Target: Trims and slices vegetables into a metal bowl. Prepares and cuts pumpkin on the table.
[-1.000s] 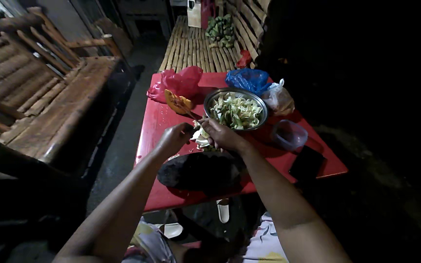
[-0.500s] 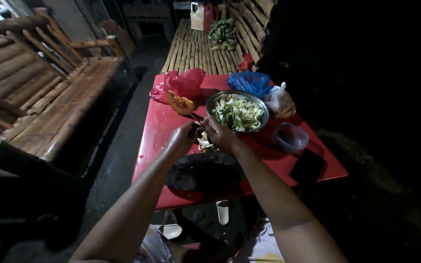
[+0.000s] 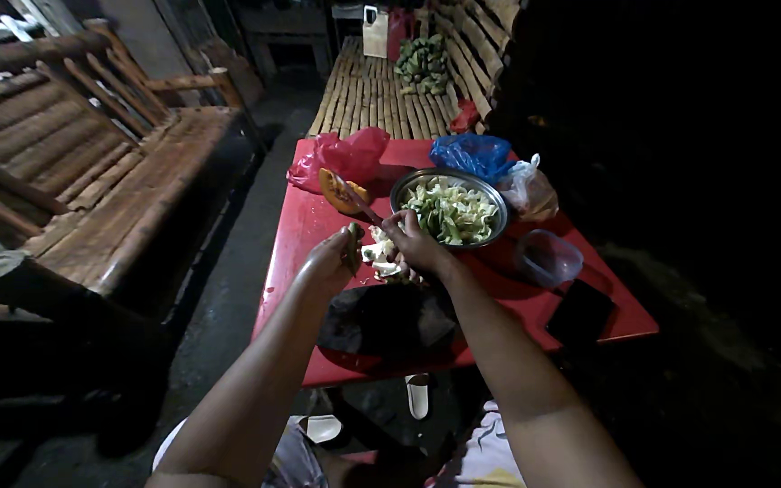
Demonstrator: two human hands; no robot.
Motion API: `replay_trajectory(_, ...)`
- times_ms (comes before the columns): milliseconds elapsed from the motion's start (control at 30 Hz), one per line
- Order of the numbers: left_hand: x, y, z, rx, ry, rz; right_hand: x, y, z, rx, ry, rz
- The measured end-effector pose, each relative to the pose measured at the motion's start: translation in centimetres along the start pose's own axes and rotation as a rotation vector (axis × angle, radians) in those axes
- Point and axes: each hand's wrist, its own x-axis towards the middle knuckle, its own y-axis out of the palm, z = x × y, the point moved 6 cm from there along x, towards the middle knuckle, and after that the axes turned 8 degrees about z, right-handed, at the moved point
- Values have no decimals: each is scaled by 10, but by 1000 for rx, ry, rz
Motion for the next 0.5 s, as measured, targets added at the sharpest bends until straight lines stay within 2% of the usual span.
replay_trajectory(67, 6, 9, 1, -101, -1, -16, 0, -2, 2, 5, -105, -12)
replay_trajectory(167, 11, 33, -6, -111, 34, 24, -4, -3, 4, -9, -205, -48)
replay_trajectory(300, 18, 67, -15, -60, 160, 128, -12, -11, 5, -15, -278, -149)
replay_trajectory(500, 26, 101, -11, -87, 235, 127, -25, -35, 7, -133, -363, -331)
